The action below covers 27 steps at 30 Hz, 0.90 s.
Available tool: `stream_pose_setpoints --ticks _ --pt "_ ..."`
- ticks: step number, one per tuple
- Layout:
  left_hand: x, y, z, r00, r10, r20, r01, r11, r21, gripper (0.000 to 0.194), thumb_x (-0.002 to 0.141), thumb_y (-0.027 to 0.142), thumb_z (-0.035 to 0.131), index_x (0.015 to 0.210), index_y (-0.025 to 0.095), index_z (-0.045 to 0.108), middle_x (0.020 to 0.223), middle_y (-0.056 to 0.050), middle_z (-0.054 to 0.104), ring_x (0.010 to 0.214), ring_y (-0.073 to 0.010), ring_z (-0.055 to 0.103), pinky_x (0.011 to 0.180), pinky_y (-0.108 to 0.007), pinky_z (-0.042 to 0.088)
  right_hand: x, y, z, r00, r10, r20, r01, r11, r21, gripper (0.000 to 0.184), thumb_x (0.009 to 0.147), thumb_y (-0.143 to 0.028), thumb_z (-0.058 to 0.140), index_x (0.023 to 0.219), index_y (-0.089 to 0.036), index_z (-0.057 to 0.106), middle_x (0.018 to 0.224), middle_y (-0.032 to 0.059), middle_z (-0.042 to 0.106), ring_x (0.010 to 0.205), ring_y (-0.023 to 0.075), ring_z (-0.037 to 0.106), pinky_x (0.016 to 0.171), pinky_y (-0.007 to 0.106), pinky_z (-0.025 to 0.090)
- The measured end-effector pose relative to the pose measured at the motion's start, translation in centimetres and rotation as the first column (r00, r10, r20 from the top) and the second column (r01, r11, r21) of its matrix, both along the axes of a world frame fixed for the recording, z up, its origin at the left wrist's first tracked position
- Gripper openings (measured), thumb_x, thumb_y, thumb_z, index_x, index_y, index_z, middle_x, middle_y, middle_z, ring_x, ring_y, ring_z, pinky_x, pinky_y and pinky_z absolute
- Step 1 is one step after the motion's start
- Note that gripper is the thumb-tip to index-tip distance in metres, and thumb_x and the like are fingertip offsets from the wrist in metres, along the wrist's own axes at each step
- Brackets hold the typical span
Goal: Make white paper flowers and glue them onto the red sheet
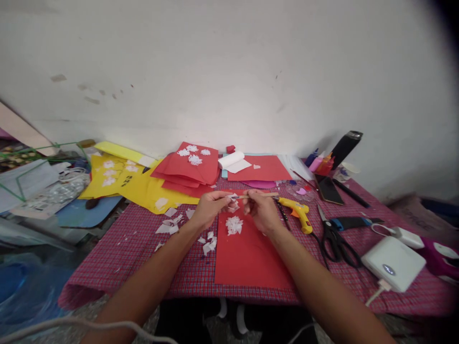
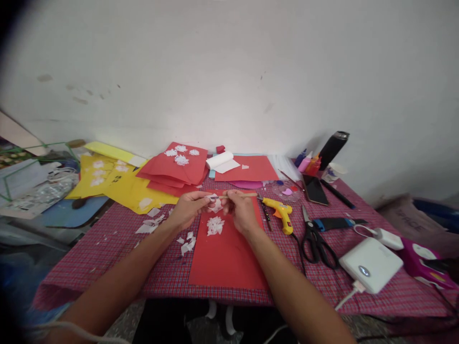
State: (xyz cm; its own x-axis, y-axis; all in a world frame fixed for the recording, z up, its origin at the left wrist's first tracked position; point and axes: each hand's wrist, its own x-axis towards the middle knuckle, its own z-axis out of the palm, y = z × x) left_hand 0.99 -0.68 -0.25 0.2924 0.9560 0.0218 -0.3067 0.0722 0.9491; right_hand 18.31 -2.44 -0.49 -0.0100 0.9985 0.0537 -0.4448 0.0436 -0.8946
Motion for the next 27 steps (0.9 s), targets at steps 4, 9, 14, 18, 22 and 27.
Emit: stream_pose_setpoints --ticks 4,9,14,18,22,27 --pt "0.04 -0.06 0.12 0.999 0.015 -0.031 -0.014 1.0 0.022 0.028 0.072 0.031 0.075 0.091 0.011 0.072 0.081 -0.01 0.073 0.071 -0.0166 0.067 0.065 -0.028 0.054 -0.04 -0.02 0.04 1.0 0.001 -0.012 -0.001 1.0 0.003 0.019 0.08 -0.035 0.064 0.084 -0.017 0.063 0.064 -0.0002 0.063 0.044 0.0109 0.051 0.042 0.023 0.038" --pt "0.05 0.02 -0.08 0.998 0.024 -0.057 -0.022 0.999 0.049 0.026 0.072 0.03 0.074 0.09 0.011 0.071 0.079 -0.009 0.072 0.068 -0.0154 0.066 0.066 -0.028 0.053 -0.09 -0.05 0.17 0.999 -0.027 0.021 0.026 1.0 0.01 0.02 0.08 -0.037 0.064 0.083 -0.017 0.061 0.063 -0.0003 0.062 0.044 0.0111 0.05 0.042 0.023 0.038" --pt "-0.03 0.08 -0.18 0.996 0.023 -0.085 -0.018 0.998 0.068 0.024 0.073 0.029 0.073 0.089 0.012 0.072 0.079 -0.008 0.072 0.067 -0.0144 0.066 0.066 -0.027 0.052 -0.11 -0.05 0.16 0.999 -0.04 0.028 0.039 0.999 0.033 0.019 0.08 -0.036 0.063 0.082 -0.017 0.06 0.061 -0.001 0.062 0.043 0.0103 0.049 0.042 0.023 0.038" --pt "-0.04 -0.14 0.22 0.993 0.03 -0.118 -0.02 0.996 0.088 0.025 0.072 0.03 0.074 0.09 0.012 0.073 0.078 -0.008 0.072 0.067 -0.0145 0.065 0.067 -0.027 0.051 -0.27 -0.12 0.07 0.997 -0.041 0.06 0.039 0.998 0.041 0.022 0.08 -0.039 0.065 0.082 -0.017 0.061 0.063 -0.0003 0.063 0.043 0.0103 0.05 0.042 0.023 0.038" --pt "-0.02 -0.3 0.57 0.987 0.032 -0.157 -0.017 0.995 0.095 0.027 0.071 0.032 0.075 0.091 0.013 0.073 0.079 -0.007 0.073 0.069 -0.0153 0.065 0.068 -0.028 0.052 -0.46 -0.14 -0.08 0.993 -0.046 0.104 0.041 0.998 0.052 0.027 0.079 -0.044 0.067 0.078 -0.017 0.062 0.066 0.0011 0.066 0.04 0.0103 0.051 0.04 0.023 0.037" --pt "-0.06 -0.16 0.11 0.973 0.046 -0.227 -0.008 0.986 0.165 0.03 0.074 0.035 0.072 0.094 0.014 0.074 0.085 -0.008 0.073 0.074 -0.0166 0.065 0.069 -0.028 0.052 -0.68 0.0 -0.3 0.989 -0.062 0.137 0.057 0.998 0.04 0.032 0.077 -0.048 0.068 0.074 -0.017 0.062 0.07 0.0039 0.069 0.039 0.0103 0.051 0.04 0.024 0.039"
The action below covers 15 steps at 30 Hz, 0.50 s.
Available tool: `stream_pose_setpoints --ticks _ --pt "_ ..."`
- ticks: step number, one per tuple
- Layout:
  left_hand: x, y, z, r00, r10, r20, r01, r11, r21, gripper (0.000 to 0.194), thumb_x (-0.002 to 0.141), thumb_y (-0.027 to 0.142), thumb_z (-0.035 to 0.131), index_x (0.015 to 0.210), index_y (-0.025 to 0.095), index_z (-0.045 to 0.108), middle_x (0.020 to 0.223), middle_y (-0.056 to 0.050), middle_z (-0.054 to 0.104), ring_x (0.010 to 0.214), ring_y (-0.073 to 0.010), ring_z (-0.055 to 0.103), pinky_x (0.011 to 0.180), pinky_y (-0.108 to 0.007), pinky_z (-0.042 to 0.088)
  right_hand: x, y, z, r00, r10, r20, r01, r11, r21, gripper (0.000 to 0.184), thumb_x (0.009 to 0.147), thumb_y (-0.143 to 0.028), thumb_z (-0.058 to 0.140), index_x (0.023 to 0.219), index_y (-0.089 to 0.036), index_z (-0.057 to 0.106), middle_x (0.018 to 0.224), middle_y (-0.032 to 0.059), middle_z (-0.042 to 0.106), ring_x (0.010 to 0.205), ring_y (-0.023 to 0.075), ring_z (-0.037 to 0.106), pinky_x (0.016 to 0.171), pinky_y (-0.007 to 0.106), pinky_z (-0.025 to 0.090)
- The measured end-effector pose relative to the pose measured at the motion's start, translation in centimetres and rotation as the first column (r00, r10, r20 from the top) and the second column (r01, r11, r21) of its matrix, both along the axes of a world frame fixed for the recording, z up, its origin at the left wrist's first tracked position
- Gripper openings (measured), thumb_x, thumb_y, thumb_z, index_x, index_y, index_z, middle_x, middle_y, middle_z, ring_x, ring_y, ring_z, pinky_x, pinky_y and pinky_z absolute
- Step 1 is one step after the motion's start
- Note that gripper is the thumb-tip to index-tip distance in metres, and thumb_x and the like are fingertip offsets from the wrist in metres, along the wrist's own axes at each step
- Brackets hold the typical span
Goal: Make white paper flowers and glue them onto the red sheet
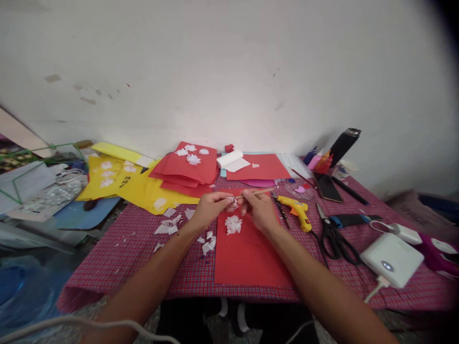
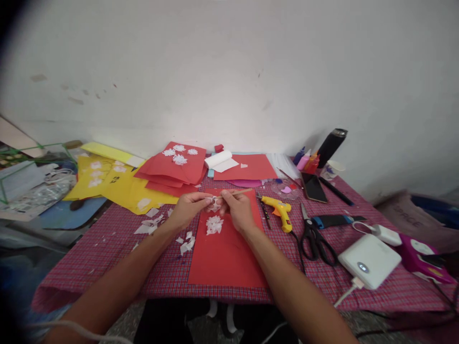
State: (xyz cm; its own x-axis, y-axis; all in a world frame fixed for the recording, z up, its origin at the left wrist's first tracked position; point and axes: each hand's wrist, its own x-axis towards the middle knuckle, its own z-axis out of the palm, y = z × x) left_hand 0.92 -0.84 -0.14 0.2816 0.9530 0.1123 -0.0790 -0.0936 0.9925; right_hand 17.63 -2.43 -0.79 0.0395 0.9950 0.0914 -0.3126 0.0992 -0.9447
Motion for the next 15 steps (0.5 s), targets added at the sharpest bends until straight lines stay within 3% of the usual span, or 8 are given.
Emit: stream_pose_setpoints --ticks 6,11,15 --pt "0.0 0.0 -0.4 0.998 -0.053 -0.041 0.055 0.997 0.046 0.032 0.079 0.037 0.068 0.1 0.013 0.073 0.088 -0.01 0.073 0.076 -0.0173 0.065 0.071 -0.03 0.053 -0.1 0.0 0.0 0.994 -0.086 0.06 0.082 0.994 0.068 0.035 0.08 -0.049 0.065 0.066 -0.017 0.062 0.055 0.0 0.059 0.039 0.0096 0.047 0.039 0.023 0.034" --pt "-0.1 0.0 -0.2 0.996 -0.087 0.024 0.088 0.996 -0.034 0.028 0.079 0.034 0.068 0.095 0.011 0.072 0.079 -0.009 0.072 0.068 -0.0148 0.064 0.065 -0.027 0.05 0.7 -0.5 0.6 0.999 0.015 0.04 -0.02 0.99 0.137 0.025 0.077 -0.036 0.07 0.096 -0.02 0.066 0.057 -0.0044 0.055 0.045 0.0105 0.048 0.046 0.024 0.039" --pt "-0.1 -0.1 -0.1 0.987 -0.12 0.11 0.131 0.986 -0.1 0.031 0.076 0.035 0.071 0.095 0.011 0.071 0.081 -0.009 0.071 0.067 -0.0136 0.063 0.063 -0.026 0.048 1.1 -0.7 0.9 0.992 0.048 0.114 -0.068 0.983 0.171 0.021 0.077 -0.034 0.069 0.092 -0.02 0.066 0.067 -0.0006 0.064 0.048 0.0118 0.053 0.048 0.025 0.041"
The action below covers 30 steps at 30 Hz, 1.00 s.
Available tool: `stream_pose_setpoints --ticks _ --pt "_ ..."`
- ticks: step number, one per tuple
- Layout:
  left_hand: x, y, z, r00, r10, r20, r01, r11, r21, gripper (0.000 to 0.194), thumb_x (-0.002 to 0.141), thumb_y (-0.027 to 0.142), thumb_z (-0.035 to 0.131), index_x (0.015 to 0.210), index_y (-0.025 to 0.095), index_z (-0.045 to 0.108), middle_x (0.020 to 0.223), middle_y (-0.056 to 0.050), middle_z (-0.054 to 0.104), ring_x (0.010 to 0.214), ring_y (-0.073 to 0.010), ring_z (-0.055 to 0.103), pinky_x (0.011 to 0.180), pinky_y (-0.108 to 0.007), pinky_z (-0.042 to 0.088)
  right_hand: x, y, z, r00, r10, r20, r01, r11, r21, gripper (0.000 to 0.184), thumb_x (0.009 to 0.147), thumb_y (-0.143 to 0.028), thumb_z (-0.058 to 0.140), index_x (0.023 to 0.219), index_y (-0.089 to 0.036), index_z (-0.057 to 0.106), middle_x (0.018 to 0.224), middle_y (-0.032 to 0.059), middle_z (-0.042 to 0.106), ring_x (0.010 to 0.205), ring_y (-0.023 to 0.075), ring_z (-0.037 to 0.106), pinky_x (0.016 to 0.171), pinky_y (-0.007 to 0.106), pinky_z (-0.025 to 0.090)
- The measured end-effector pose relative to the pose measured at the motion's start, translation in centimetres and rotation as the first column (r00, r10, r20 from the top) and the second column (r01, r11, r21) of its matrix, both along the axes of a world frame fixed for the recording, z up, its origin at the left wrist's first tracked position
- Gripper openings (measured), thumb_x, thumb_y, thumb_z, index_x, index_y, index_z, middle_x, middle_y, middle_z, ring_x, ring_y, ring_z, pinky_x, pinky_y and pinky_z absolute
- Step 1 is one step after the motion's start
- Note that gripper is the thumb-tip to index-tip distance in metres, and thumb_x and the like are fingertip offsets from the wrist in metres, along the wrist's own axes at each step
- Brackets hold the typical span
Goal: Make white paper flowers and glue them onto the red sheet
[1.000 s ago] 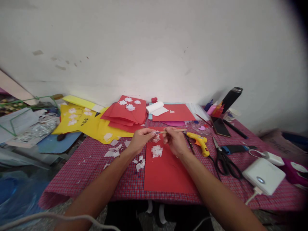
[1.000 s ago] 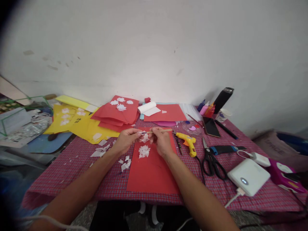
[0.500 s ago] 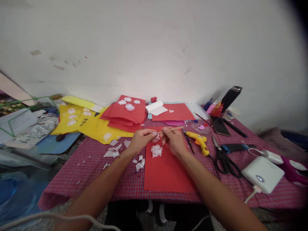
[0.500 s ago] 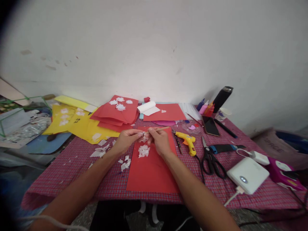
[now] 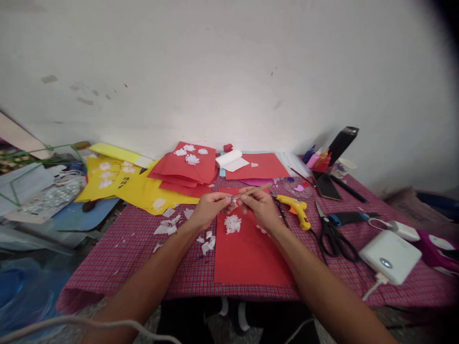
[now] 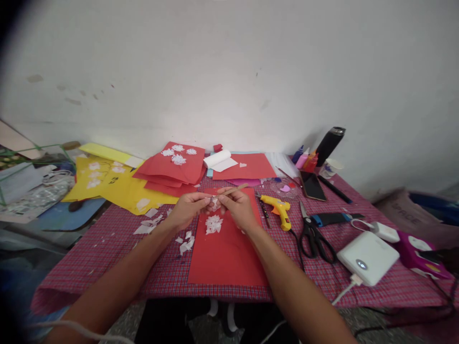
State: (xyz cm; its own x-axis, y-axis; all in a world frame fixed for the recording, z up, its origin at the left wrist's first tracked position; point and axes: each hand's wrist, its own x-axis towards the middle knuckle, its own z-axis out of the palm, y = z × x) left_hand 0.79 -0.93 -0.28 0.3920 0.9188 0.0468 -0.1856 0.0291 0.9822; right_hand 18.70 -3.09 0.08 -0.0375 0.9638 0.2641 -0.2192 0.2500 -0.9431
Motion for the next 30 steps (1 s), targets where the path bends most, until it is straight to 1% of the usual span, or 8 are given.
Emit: stream_pose_setpoints --ticks 6,8,10,14,17,19,24,30 --pt "0.2 0.0 -0.3 1.0 -0.006 -0.016 0.006 1.0 -0.007 0.035 0.075 0.034 0.072 0.1 0.01 0.071 0.082 -0.01 0.071 0.069 -0.0145 0.063 0.065 -0.027 0.049 -0.4 0.1 -0.1 0.993 -0.069 0.1 0.066 0.997 0.03 0.022 0.084 -0.036 0.063 0.074 -0.017 0.063 0.067 0.0019 0.065 0.049 0.0111 0.053 0.047 0.024 0.041" --pt "0.2 0.1 -0.4 0.999 -0.018 -0.043 0.019 1.0 0.016 0.035 0.075 0.034 0.072 0.101 0.01 0.072 0.085 -0.011 0.072 0.07 -0.0143 0.062 0.066 -0.027 0.048 -0.6 0.1 -0.3 0.991 -0.097 0.097 0.096 0.995 0.017 0.023 0.083 -0.036 0.064 0.07 -0.017 0.062 0.064 0.0011 0.064 0.048 0.0105 0.052 0.046 0.024 0.039" --pt "0.2 0.0 -0.4 0.997 -0.039 -0.068 0.042 0.998 0.041 0.033 0.076 0.034 0.071 0.099 0.011 0.072 0.086 -0.01 0.072 0.071 -0.0141 0.062 0.067 -0.027 0.048 -0.8 0.0 -0.4 0.993 -0.104 0.059 0.105 0.994 -0.02 0.02 0.082 -0.035 0.064 0.073 -0.018 0.063 0.061 -0.0006 0.062 0.045 0.0104 0.051 0.044 0.023 0.039" --pt "0.2 0.0 -0.3 0.994 -0.075 -0.083 0.081 0.995 0.064 0.031 0.078 0.035 0.069 0.098 0.012 0.072 0.087 -0.009 0.071 0.073 -0.0144 0.061 0.068 -0.027 0.048 -0.8 0.1 -0.5 0.997 -0.024 -0.072 0.017 0.995 -0.097 0.015 0.08 -0.031 0.065 0.089 -0.019 0.065 0.06 -0.0026 0.061 0.044 0.0109 0.052 0.042 0.023 0.04" --pt "0.1 0.0 -0.4 0.995 -0.063 -0.083 0.069 0.994 0.082 0.03 0.081 0.034 0.065 0.101 0.012 0.071 0.086 -0.009 0.07 0.074 -0.0145 0.061 0.068 -0.027 0.048 -0.6 0.2 -0.5 0.993 0.05 -0.104 -0.059 0.994 -0.089 0.017 0.077 -0.03 0.067 0.088 -0.018 0.065 0.065 -0.0011 0.064 0.046 0.0112 0.054 0.044 0.023 0.042" --pt "0.1 0.0 -0.4 0.995 -0.061 -0.084 0.069 0.993 0.094 0.029 0.083 0.034 0.063 0.101 0.012 0.071 0.085 -0.009 0.07 0.073 -0.0144 0.061 0.068 -0.027 0.048 -0.6 0.2 -0.5 0.997 0.041 -0.071 -0.046 0.997 -0.069 0.017 0.078 -0.032 0.067 0.086 -0.018 0.064 0.068 0.0002 0.065 0.046 0.0113 0.055 0.045 0.024 0.042" --pt "0.1 0.0 -0.6 0.992 -0.083 -0.09 0.091 0.992 0.088 0.029 0.082 0.033 0.064 0.1 0.012 0.071 0.085 -0.009 0.069 0.073 -0.0146 0.061 0.068 -0.027 0.049 -0.8 0.2 -0.6 0.995 -0.077 0.062 0.079 0.996 -0.037 0.024 0.081 -0.038 0.064 0.069 -0.017 0.061 0.064 0.0018 0.065 0.046 0.0107 0.052 0.045 0.024 0.04" --pt "0.0 -0.1 0.0 0.985 -0.117 -0.129 0.129 0.987 0.091 0.026 0.082 0.032 0.064 0.097 0.012 0.071 0.088 -0.009 0.07 0.074 -0.0144 0.061 0.069 -0.027 0.049 -1.1 0.1 -0.7 0.996 -0.068 0.054 0.072 0.995 -0.069 0.027 0.082 -0.04 0.062 0.066 -0.019 0.06 0.061 0.0011 0.063 0.043 0.0111 0.051 0.043 0.024 0.04"
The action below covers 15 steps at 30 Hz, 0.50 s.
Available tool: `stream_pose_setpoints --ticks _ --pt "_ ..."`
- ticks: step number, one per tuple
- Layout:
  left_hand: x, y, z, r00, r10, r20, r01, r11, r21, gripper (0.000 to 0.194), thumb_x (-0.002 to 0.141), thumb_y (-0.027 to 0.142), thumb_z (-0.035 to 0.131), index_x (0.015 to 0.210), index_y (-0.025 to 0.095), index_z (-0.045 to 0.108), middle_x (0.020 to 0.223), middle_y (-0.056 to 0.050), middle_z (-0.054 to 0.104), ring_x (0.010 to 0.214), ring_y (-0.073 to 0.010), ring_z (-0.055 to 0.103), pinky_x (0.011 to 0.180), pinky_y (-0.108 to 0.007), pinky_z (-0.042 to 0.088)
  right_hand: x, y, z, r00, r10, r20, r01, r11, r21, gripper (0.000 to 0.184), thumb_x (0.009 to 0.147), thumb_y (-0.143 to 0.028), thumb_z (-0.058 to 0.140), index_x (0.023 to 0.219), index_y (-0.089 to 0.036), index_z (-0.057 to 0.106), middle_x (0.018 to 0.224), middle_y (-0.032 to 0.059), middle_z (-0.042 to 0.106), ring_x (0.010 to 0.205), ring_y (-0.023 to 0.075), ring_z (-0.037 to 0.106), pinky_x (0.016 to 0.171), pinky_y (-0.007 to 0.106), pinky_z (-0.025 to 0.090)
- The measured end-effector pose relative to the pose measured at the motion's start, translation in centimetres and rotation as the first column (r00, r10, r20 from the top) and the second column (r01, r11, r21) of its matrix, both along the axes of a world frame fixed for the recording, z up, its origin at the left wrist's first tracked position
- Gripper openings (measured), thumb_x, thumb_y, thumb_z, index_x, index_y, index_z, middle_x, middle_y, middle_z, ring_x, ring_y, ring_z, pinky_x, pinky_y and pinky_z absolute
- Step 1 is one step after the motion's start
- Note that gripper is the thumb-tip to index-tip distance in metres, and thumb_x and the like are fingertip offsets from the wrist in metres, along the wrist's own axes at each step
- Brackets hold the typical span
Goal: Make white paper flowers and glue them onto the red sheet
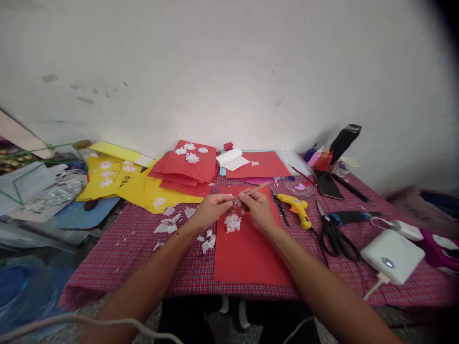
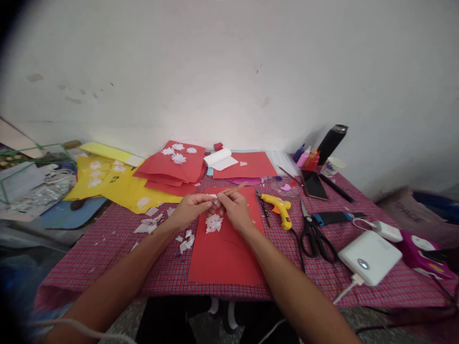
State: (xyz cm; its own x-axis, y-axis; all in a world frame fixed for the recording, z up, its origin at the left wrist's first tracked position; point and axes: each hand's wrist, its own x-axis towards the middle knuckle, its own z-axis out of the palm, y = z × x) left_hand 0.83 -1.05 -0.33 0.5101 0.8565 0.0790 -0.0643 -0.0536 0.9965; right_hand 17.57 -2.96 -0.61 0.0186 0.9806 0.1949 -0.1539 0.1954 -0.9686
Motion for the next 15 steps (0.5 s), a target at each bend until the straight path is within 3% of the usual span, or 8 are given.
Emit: stream_pose_setpoints --ticks 5,10,15 --pt "0.0 -0.1 0.0 0.999 0.017 0.028 -0.016 0.999 -0.049 0.028 0.08 0.033 0.066 0.097 0.011 0.071 0.086 -0.008 0.069 0.071 -0.0129 0.061 0.066 -0.026 0.048 0.0 0.0 0.1 0.999 -0.022 -0.026 0.023 1.0 0.007 0.029 0.082 -0.042 0.062 0.067 -0.017 0.059 0.06 0.0005 0.061 0.044 0.0104 0.05 0.043 0.023 0.039" --pt "-0.1 0.2 -0.4 0.996 0.071 0.045 -0.067 0.994 -0.085 0.033 0.078 0.034 0.069 0.103 0.011 0.069 0.086 -0.009 0.071 0.068 -0.0137 0.063 0.066 -0.028 0.05 0.7 0.4 0.2 0.989 -0.125 -0.077 0.126 0.992 0.013 0.025 0.08 -0.041 0.064 0.07 -0.018 0.059 0.058 -0.0017 0.06 0.042 0.0093 0.048 0.043 0.023 0.038" --pt "-1.0 0.7 1.0 0.97 0.24 0.041 -0.24 0.971 0.0 0.03 0.078 0.034 0.068 0.098 0.013 0.068 0.085 -0.008 0.072 0.069 -0.0139 0.064 0.068 -0.029 0.052 1.9 1.4 -0.3 0.965 -0.229 -0.124 0.231 0.973 0.007 0.026 0.079 -0.041 0.066 0.069 -0.018 0.059 0.056 -0.0023 0.058 0.04 0.0094 0.046 0.039 0.023 0.033"
